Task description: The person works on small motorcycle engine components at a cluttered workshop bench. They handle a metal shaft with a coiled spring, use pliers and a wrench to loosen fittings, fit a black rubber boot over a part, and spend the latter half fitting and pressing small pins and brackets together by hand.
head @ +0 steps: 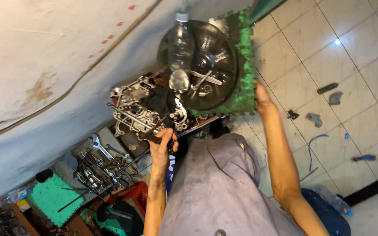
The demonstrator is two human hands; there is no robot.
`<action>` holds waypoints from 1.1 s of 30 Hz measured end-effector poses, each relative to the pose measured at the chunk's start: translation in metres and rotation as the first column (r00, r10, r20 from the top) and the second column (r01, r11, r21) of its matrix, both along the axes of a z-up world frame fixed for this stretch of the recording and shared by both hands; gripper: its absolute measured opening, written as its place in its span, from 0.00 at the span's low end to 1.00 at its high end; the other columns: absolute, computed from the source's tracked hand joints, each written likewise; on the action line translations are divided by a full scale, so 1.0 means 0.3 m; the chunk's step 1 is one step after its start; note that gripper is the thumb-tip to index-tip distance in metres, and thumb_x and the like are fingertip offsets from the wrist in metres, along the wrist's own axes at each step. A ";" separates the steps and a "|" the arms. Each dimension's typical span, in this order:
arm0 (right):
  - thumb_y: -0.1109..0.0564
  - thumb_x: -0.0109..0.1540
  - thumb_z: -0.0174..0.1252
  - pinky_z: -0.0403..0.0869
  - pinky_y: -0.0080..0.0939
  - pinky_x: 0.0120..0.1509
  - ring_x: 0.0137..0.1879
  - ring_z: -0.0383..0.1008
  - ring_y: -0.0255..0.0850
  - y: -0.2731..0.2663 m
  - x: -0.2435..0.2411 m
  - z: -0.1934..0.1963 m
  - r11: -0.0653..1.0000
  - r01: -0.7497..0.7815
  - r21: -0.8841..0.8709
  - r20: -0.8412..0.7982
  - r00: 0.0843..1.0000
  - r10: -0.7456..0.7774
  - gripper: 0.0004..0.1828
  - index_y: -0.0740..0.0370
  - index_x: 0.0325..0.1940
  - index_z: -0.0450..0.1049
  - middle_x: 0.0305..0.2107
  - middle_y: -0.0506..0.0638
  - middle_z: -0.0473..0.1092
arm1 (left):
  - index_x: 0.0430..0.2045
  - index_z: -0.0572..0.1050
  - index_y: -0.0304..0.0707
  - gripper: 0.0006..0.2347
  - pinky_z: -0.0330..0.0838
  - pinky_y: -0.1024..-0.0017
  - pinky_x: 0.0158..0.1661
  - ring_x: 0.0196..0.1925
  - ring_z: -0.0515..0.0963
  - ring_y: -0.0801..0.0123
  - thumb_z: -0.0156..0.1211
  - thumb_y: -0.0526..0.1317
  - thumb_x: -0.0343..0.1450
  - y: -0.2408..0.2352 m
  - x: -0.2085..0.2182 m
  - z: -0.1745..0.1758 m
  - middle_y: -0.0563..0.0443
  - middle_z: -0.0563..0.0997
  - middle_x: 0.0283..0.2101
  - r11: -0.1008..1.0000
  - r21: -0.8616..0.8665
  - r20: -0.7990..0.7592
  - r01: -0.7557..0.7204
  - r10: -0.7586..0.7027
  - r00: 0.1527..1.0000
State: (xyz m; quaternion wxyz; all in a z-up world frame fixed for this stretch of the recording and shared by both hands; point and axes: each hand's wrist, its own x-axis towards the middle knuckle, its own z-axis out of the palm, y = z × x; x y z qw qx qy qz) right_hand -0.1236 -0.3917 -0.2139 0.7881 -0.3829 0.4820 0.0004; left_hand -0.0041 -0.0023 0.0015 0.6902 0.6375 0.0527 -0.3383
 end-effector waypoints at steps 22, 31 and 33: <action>0.51 0.71 0.54 0.73 0.37 0.52 0.51 0.74 0.36 0.074 -0.010 -0.137 0.989 0.050 -0.138 0.460 0.888 0.019 0.13 0.58 0.57 0.73 0.46 0.45 0.74 | 0.24 0.73 0.30 0.12 0.64 0.75 0.21 0.18 0.72 0.71 0.56 0.41 0.76 0.106 0.024 0.040 0.49 0.75 0.26 0.958 -0.066 0.066 -0.279 0.283 0.957; 0.47 0.78 0.52 0.72 0.37 0.54 0.54 0.72 0.36 -0.073 0.062 0.347 0.925 0.143 -0.353 0.467 0.883 0.042 0.14 0.58 0.59 0.71 0.48 0.44 0.72 | 0.23 0.73 0.28 0.13 0.64 0.76 0.21 0.18 0.71 0.70 0.56 0.40 0.76 0.165 -0.033 0.011 0.47 0.75 0.25 0.937 -0.042 0.087 -0.347 0.349 0.933; 0.49 0.76 0.55 0.72 0.36 0.54 0.56 0.72 0.35 -0.036 0.090 0.545 0.736 0.207 -0.644 0.375 0.924 0.068 0.15 0.60 0.61 0.72 0.52 0.46 0.73 | 0.23 0.73 0.28 0.13 0.65 0.75 0.21 0.18 0.72 0.71 0.57 0.41 0.75 0.146 -0.044 -0.011 0.49 0.75 0.26 0.926 -0.075 0.034 -0.369 0.372 0.927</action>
